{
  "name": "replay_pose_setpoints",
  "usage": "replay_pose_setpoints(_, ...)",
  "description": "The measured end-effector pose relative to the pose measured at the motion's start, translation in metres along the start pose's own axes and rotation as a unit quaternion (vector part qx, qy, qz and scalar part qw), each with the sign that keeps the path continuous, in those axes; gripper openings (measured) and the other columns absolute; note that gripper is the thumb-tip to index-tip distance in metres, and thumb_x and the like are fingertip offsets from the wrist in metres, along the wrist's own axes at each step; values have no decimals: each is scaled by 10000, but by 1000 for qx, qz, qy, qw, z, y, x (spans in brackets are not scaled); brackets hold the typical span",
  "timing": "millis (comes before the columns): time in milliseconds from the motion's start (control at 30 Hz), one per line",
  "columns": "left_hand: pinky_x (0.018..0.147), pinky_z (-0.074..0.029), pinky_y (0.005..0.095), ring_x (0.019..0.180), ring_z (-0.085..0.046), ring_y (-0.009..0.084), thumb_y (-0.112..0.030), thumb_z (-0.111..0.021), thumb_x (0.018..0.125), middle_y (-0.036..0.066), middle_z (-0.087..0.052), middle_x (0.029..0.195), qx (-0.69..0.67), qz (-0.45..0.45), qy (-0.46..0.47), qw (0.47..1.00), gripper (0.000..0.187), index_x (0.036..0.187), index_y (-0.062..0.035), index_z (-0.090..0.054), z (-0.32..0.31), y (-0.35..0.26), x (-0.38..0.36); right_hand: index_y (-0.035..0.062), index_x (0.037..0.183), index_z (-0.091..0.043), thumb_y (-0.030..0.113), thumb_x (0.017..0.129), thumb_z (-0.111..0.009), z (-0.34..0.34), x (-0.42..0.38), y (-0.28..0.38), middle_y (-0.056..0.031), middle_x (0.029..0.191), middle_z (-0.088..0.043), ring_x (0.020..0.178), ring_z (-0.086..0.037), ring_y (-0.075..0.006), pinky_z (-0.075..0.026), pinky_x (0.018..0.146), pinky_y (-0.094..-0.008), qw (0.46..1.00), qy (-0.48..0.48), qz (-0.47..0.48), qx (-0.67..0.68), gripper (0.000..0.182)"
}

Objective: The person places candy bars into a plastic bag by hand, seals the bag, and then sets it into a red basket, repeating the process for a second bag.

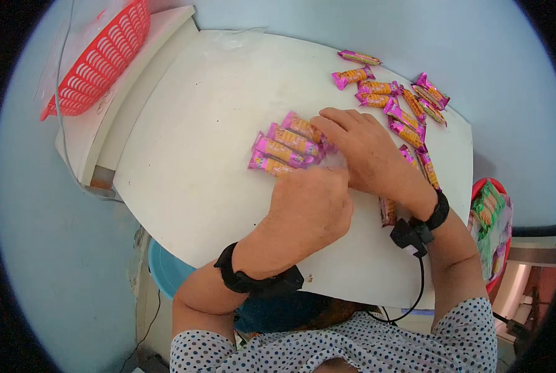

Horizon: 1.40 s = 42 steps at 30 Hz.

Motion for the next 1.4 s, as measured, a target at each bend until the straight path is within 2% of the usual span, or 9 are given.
replay_pose_setpoints(133,561,-497,483,591,-622,395,-108,-618,777,200,-615,635,-10,8,-11,1000,111,703,-26,-608,3,3,3,59,1095,-605,101,710,-724,10,-8,-23,-141,1018,-611,974,-590,-332,-493,837,-451,999,20,-4,49,405)
replay_pose_setpoints(233,554,-490,483,582,-618,396,-106,-617,773,200,-610,627,-7,7,-12,1000,128,677,-23,-602,3,3,4,33,1117,-660,33,719,-719,9,-9,-35,-145,1063,-637,1022,-592,-333,-493,864,-402,996,54,-64,43,403)
replay_pose_setpoints(333,546,-486,483,572,-614,396,-106,-617,768,202,-608,621,-7,3,-6,1000,132,669,-20,-602,2,2,5,24,973,-679,34,734,-707,5,-6,-35,-129,943,-637,957,-600,-322,-502,811,-408,998,38,-49,31,240)
replay_pose_setpoints(433,539,-486,480,566,-615,395,-100,-616,763,202,-605,613,3,1,4,1000,129,665,-18,-605,1,1,5,38,799,-628,99,760,-675,-5,-6,-31,-126,855,-633,920,-622,-334,-515,757,-462,999,11,-47,-4,86)
replay_pose_setpoints(800,532,-489,474,567,-622,391,-94,-619,761,198,-610,614,1,5,10,1000,116,675,-17,-617,2,0,5,47,806,-636,134,770,-678,0,-4,-28,-135,847,-640,856,-646,-347,-523,729,-467,993,31,-106,-45,104)
replay_pose_setpoints(933,535,-492,473,566,-623,386,-97,-624,763,188,-614,613,-4,-1,-5,1000,111,684,-19,-616,2,2,4,40,822,-625,156,765,-692,6,-5,-28,-151,868,-631,869,-639,-348,-520,728,-461,998,-5,-57,35,146)
replay_pose_setpoints(1133,540,-495,462,568,-624,375,-90,-630,761,179,-614,610,-3,-5,-10,1000,92,695,-28,-621,0,2,4,36,899,-643,218,785,-725,-6,-5,-23,-154,904,-622,857,-631,-355,-515,725,-461,998,-1,-69,10,230)
replay_pose_setpoints(1233,542,-498,449,571,-628,370,-87,-631,763,179,-618,618,-14,4,-5,1000,81,708,-28,-631,-2,2,4,33,933,-646,236,791,-739,-6,-6,-24,-157,939,-628,881,-639,-359,-522,733,-454,996,3,-86,-10,265)
replay_pose_setpoints(1400,545,-502,429,568,-631,367,-89,-630,773,183,-617,619,-23,15,-6,1000,92,717,-17,-639,3,1,6,44,984,-657,213,767,-764,26,-13,-38,-144,1020,-655,1011,-626,-346,-505,844,-445,993,40,-101,35,295)
Point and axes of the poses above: each hand's wrist, its own x-axis towards the middle knuckle, its own z-axis out of the back of the hand, y = z × x, the point moved 3 cm from there along x, towards the middle knuckle
